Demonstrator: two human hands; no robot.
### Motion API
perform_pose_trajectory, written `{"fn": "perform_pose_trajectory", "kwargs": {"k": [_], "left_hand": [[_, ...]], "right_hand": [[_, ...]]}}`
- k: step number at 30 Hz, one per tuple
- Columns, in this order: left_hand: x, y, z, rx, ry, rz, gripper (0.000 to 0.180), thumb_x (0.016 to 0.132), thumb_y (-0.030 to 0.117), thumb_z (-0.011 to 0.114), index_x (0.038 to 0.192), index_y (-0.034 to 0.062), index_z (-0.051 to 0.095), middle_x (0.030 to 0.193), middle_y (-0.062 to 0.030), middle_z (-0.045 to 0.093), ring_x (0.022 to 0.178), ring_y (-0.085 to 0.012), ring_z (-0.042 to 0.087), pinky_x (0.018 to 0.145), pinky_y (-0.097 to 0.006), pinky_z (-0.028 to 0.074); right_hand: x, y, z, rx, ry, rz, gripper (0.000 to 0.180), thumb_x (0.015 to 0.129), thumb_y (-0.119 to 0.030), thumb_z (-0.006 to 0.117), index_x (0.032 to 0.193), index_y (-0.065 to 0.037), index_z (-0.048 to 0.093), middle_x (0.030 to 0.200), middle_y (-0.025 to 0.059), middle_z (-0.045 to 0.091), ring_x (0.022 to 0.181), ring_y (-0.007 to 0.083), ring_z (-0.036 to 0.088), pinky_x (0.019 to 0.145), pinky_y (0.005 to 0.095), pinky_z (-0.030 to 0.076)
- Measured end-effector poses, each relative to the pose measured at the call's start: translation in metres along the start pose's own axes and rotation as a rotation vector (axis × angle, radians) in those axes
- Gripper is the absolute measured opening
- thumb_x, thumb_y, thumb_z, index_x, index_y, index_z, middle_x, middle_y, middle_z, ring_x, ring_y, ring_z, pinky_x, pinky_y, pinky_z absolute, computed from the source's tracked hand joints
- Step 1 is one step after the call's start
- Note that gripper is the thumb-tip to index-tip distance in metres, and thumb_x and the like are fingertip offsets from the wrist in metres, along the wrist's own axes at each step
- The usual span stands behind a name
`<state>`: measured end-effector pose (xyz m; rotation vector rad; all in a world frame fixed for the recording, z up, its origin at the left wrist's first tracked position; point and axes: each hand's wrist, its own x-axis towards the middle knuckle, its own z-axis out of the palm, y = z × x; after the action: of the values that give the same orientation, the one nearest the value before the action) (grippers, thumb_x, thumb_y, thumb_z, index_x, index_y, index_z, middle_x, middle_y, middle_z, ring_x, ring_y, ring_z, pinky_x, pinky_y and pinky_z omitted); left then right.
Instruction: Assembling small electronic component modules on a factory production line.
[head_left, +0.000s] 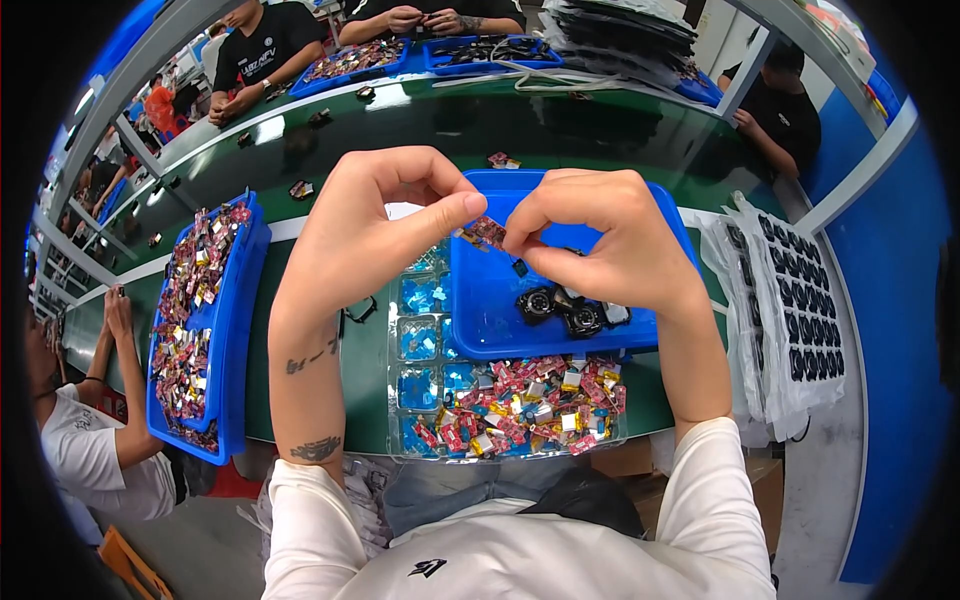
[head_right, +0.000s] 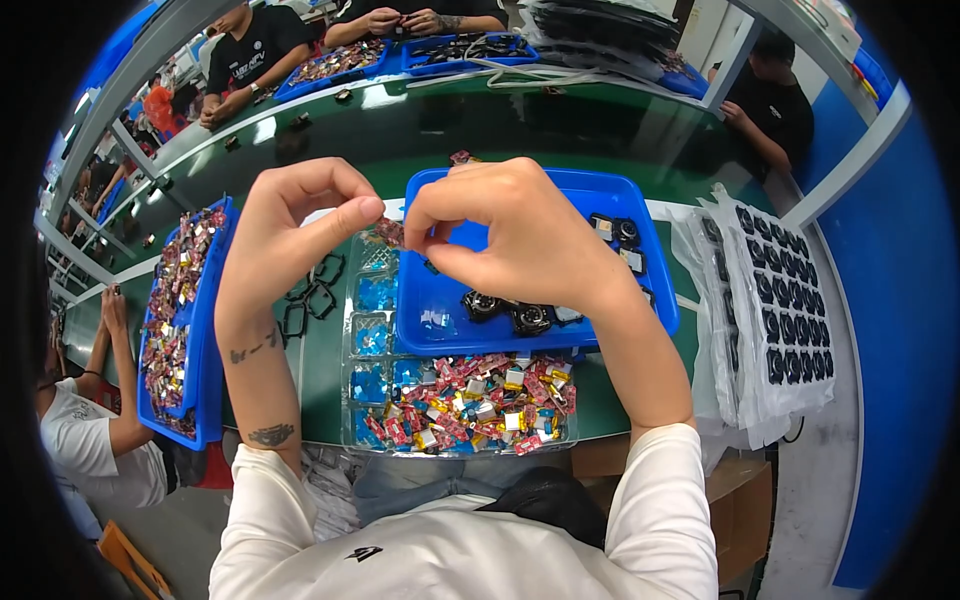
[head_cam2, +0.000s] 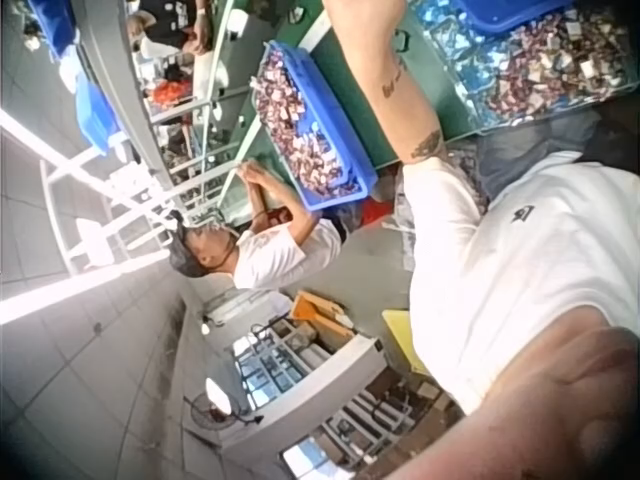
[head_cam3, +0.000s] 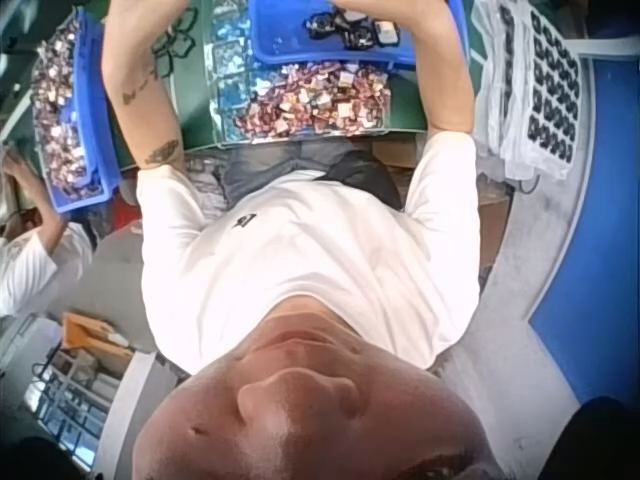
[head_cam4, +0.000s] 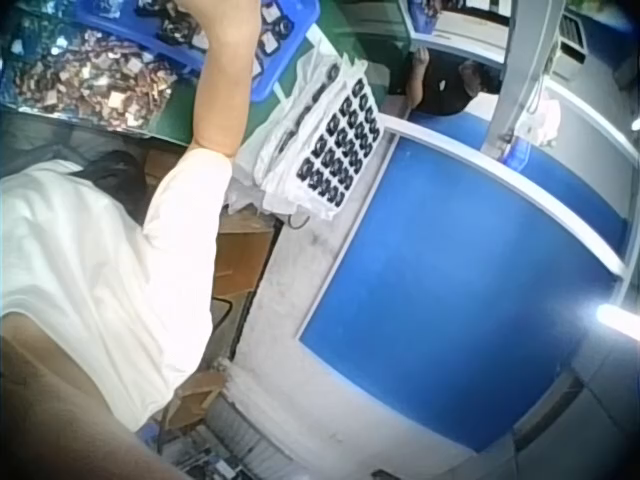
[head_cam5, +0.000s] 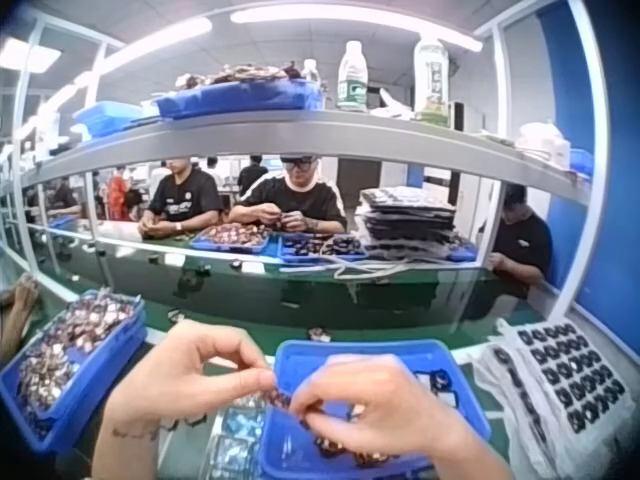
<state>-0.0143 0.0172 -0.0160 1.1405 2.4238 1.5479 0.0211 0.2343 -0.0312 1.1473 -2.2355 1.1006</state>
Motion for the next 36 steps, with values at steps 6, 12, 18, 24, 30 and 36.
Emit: {"fn": "perform_pose_trajectory", "kwargs": {"k": [6,12,18,24,30,36], "left_hand": [[0.000,-0.003,0.004,-0.024,0.138,0.008,0.014,0.085,0.011,0.067,0.087,-0.0026,0.063,0.081,-0.0029,0.065,0.079,-0.0081,0.060,0.072,-0.021,0.047],[0.001,0.000,-0.001,-0.068,-0.006,-0.013,0.012,0.083,0.009,0.068,0.085,-0.0016,0.063,0.084,-0.0039,0.064,0.080,-0.0081,0.060,0.073,-0.022,0.047],[0.004,-0.002,0.007,-0.216,0.079,-0.063,0.011,0.080,0.006,0.071,0.086,-0.0011,0.064,0.084,-0.0027,0.064,0.080,-0.0075,0.058,0.072,-0.022,0.047],[0.003,-0.001,0.009,-0.229,0.084,-0.062,0.015,0.079,0.005,0.072,0.088,0.0003,0.061,0.088,-0.0060,0.066,0.079,-0.0083,0.062,0.073,-0.023,0.049],[0.002,-0.003,0.006,-0.406,0.130,-0.040,0.012,0.081,0.002,0.068,0.082,0.0023,0.056,0.086,-0.0078,0.065,0.083,-0.0135,0.065,0.076,-0.027,0.052],[0.002,0.000,0.008,-0.216,0.039,0.002,0.015,0.079,0.004,0.069,0.086,0.0001,0.057,0.085,-0.0050,0.062,0.080,-0.0103,0.062,0.073,-0.024,0.050]], "right_hand": [[-0.002,0.002,0.000,0.002,0.021,0.037,0.010,0.068,0.002,0.065,0.076,-0.003,0.064,0.073,0.0072,0.067,0.070,0.0212,0.065,0.070,0.0303,0.050],[0.002,-0.001,-0.002,-0.009,0.024,0.011,0.011,0.067,0.003,0.065,0.076,-0.003,0.066,0.073,0.0073,0.067,0.069,0.0209,0.065,0.066,0.0295,0.051],[-0.001,0.002,-0.003,0.074,0.091,0.065,0.014,0.064,0.007,0.065,0.073,-0.003,0.068,0.073,0.0064,0.068,0.067,0.0170,0.065,0.062,0.0261,0.050],[0.003,-0.007,0.004,0.262,0.160,0.222,0.008,0.073,0.000,0.066,0.081,0.000,0.065,0.076,0.0058,0.066,0.070,0.0132,0.065,0.066,0.0256,0.053],[-0.001,-0.003,0.003,0.154,0.227,0.242,0.011,0.076,-0.001,0.068,0.086,0.001,0.067,0.078,0.0065,0.066,0.070,0.0117,0.064,0.063,0.0238,0.052],[0.000,0.002,0.000,0.168,0.279,0.294,0.010,0.078,-0.002,0.070,0.087,0.002,0.069,0.080,0.0072,0.068,0.069,0.0100,0.064,0.063,0.0216,0.051]]}}
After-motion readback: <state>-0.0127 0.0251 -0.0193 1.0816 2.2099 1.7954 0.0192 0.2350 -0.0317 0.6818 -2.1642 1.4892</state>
